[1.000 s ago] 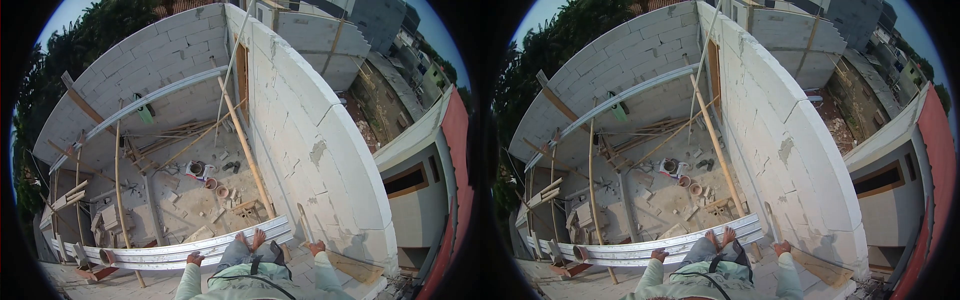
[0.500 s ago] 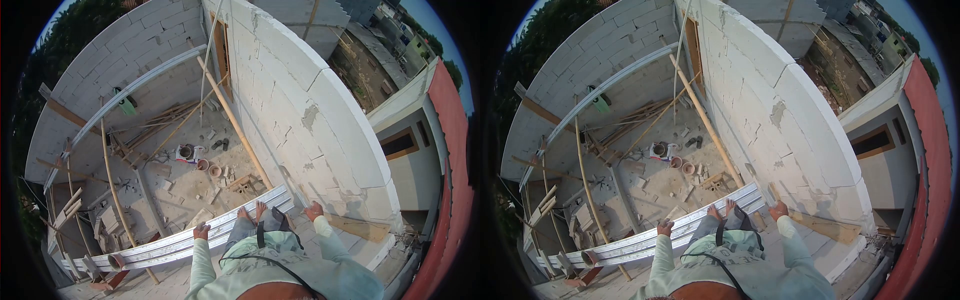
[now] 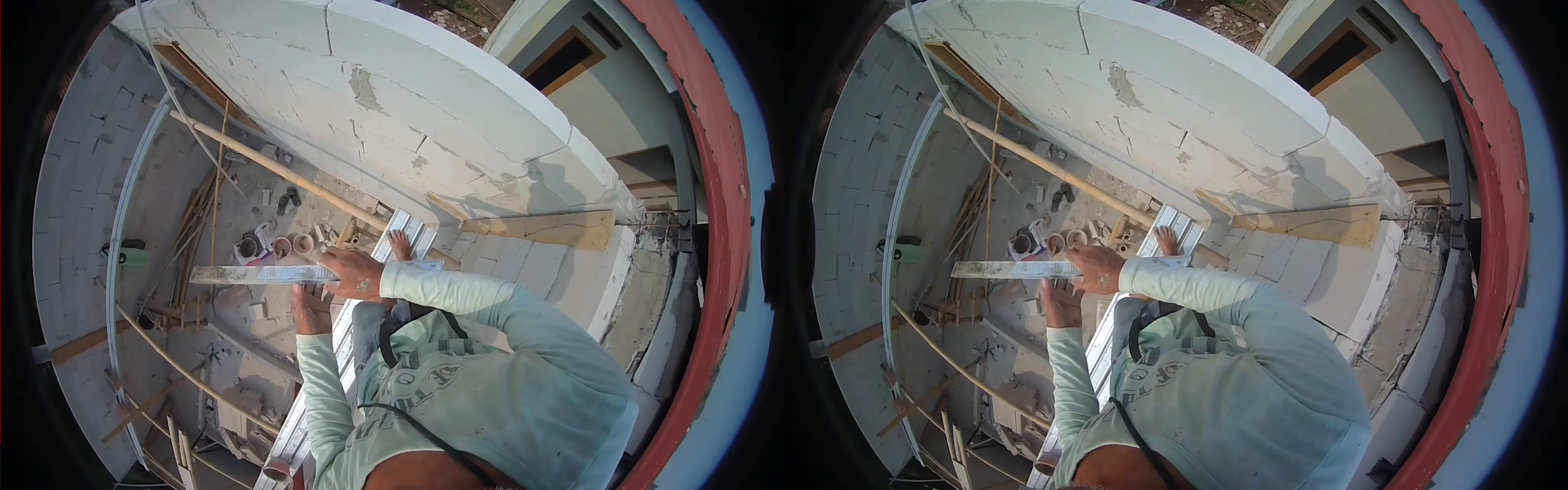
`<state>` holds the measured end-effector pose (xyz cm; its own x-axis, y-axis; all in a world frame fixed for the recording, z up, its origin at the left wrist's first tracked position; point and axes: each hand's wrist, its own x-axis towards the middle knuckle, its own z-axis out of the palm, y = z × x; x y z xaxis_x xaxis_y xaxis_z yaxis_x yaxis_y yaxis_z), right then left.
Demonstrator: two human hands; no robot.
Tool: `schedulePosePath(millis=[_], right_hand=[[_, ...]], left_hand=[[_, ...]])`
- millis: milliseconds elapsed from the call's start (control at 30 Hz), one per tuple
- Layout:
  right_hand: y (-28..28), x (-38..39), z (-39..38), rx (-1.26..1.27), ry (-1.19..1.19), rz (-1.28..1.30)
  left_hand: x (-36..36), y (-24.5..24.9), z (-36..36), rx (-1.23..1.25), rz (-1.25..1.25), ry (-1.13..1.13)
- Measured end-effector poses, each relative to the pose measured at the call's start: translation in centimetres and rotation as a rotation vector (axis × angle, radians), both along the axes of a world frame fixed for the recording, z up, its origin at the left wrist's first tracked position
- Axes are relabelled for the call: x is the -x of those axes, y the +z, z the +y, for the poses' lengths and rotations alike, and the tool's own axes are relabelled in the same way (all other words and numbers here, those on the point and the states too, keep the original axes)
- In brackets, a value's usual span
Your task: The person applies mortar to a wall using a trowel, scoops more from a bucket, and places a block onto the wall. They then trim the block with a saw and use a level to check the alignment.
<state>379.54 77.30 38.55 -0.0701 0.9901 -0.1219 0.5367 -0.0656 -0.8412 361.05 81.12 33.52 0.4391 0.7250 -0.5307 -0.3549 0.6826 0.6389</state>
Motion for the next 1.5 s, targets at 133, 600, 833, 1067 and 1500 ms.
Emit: schedulePosePath(millis=[133,600,833,1067,1500], right_hand=[[0.1,-1.2,-0.5,-0.015,0.054,-0.007],[6.5,-36.2,-14.8,-0.37,-1.172,-1.155],[2.5,-41.0,-19.6,0.094,-1.242,-1.242],[4.1,-40.2,-18.4,0.151,-1.224,-1.107],[5.9,-40.6,-17.4,0.27,-1.141,-0.975]], left_hand=[[-6.3,3.2,1.0,0.058,-0.038,-0.073],[-17.0,8.3,15.5,-0.291,-0.043,-0.028],[-31.8,14.9,21.7,-0.534,-0.143,-0.017],[-46.1,16.1,30.6,-0.708,-0.101,-0.1],[-55.7,11.1,41.2,-1.142,0.271,0.126]])
